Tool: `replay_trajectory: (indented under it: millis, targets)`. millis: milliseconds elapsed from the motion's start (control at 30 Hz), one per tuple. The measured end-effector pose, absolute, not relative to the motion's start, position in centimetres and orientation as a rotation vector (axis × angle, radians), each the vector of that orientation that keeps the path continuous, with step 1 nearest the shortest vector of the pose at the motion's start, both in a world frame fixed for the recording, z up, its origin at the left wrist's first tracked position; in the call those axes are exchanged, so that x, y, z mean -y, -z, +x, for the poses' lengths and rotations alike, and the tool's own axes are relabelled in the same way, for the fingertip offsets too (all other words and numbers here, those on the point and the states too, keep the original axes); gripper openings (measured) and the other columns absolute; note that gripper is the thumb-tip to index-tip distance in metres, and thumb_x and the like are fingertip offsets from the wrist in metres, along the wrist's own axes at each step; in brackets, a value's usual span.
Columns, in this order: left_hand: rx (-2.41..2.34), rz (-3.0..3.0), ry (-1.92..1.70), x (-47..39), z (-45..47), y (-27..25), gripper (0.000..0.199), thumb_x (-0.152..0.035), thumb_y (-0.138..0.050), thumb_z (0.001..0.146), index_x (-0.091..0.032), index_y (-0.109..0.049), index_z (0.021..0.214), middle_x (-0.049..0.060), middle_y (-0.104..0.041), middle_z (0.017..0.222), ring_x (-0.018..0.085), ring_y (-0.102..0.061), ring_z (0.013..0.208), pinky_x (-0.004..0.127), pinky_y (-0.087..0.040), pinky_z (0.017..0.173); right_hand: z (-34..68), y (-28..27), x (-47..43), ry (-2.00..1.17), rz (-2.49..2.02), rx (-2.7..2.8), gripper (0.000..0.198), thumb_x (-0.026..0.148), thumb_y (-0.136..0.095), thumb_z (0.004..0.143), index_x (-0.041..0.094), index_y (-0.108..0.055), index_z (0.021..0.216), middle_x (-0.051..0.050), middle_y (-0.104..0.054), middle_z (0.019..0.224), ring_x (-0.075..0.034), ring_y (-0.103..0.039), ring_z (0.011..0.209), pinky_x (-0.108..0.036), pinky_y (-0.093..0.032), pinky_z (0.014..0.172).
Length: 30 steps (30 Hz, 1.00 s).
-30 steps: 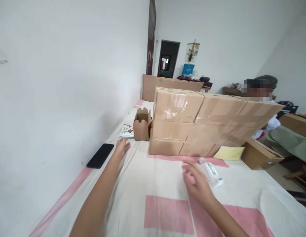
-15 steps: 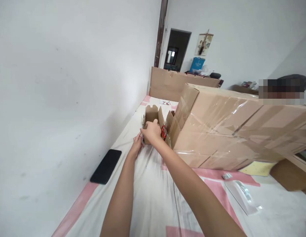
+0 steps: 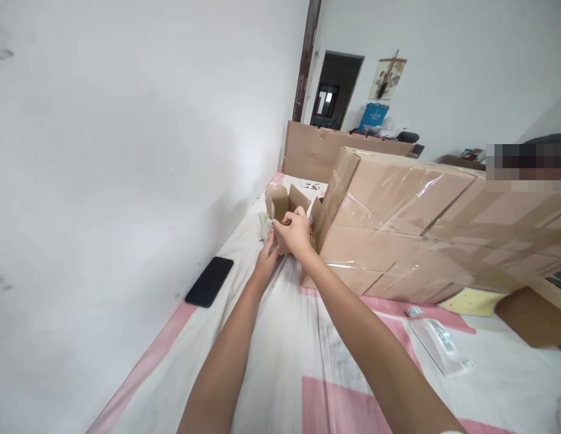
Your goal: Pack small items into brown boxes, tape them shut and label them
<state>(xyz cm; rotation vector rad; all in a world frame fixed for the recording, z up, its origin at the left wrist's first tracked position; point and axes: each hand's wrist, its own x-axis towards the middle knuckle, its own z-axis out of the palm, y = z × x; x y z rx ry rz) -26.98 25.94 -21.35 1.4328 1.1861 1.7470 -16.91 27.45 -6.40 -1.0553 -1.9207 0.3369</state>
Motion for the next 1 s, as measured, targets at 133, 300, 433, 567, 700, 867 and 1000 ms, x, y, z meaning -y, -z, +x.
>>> replay_trajectory:
  millis: [133,300,433,567,700,867,1000]
  targets:
    - [-1.199,1.509,-1.778,-21.2,-26.3,18.3,0.072,-0.048,-0.048,0.099,-0.027,-0.021,0.162,0.003,-0.016,0.171,0.025,-0.012,0.158,0.044,-0.014,0.130,-16.2,4.5,-23.9,-0.396,-0.896,1.921,0.033,0.033,-0.072,0.082,0.020,-0.048,0.061,0.003,-0.036,0.083,-0.012,-0.045,0.074,-0.026,-0.039,0.073]
    - [-1.244,1.590,-1.769,-12.9,-24.1,16.9,0.082,-0.053,-0.053,0.097,-0.026,-0.012,0.163,0.005,-0.006,0.172,0.026,-0.005,0.158,0.043,-0.010,0.131,-14.1,3.7,-18.6,-0.528,-0.782,1.902,0.036,0.032,-0.077,0.079,0.019,-0.052,0.058,0.003,-0.038,0.080,-0.011,-0.046,0.070,-0.027,-0.040,0.069]
    - [-1.327,1.613,-1.731,-5.4,-20.5,17.3,0.080,-0.045,-0.051,0.099,-0.029,-0.006,0.163,0.007,-0.005,0.172,0.026,-0.004,0.158,0.046,-0.011,0.130,-10.3,4.6,-13.1,-0.616,-0.672,1.871,0.034,0.030,-0.080,0.079,0.018,-0.058,0.057,0.003,-0.040,0.076,-0.011,-0.048,0.065,-0.027,-0.041,0.064]
    - [-1.374,1.773,-1.570,1.1,-14.2,19.0,0.080,-0.037,-0.050,0.100,-0.030,-0.002,0.163,0.009,-0.001,0.172,0.028,-0.003,0.158,0.052,-0.013,0.129,-1.9,5.9,-7.8,-0.630,-0.618,1.823,0.033,0.030,-0.079,0.081,0.019,-0.061,0.057,0.002,-0.043,0.072,-0.012,-0.048,0.064,-0.028,-0.042,0.059]
    - [-1.340,2.046,-1.320,5.2,-6.3,21.1,0.091,-0.033,-0.054,0.095,-0.029,0.007,0.162,0.010,0.009,0.171,0.034,0.002,0.157,0.062,-0.020,0.125,9.0,7.8,-4.2,-0.602,-0.696,1.899,0.035,0.030,-0.081,0.082,0.020,-0.058,0.057,0.001,-0.046,0.069,-0.013,-0.047,0.061,-0.027,-0.038,0.052]
    - [-1.306,2.276,-1.211,7.4,0.9,22.1,0.089,-0.028,-0.056,0.091,-0.022,-0.003,0.163,0.015,-0.002,0.171,0.036,-0.007,0.157,0.062,-0.034,0.120,19.3,9.8,-1.8,-0.587,-0.755,1.935,0.027,0.028,-0.082,0.081,0.021,-0.063,0.063,0.000,-0.047,0.072,-0.013,-0.048,0.059,-0.027,-0.037,0.049]
    - [-1.422,2.439,-1.450,7.0,0.1,21.0,0.075,-0.015,-0.051,0.088,-0.021,-0.026,0.159,0.015,-0.039,0.162,0.030,-0.027,0.155,0.054,-0.037,0.119,24.3,10.0,-1.0,-0.582,-0.714,1.899,0.019,0.030,-0.082,0.081,0.022,-0.070,0.068,-0.001,-0.049,0.075,-0.012,-0.046,0.057,-0.027,-0.035,0.047]
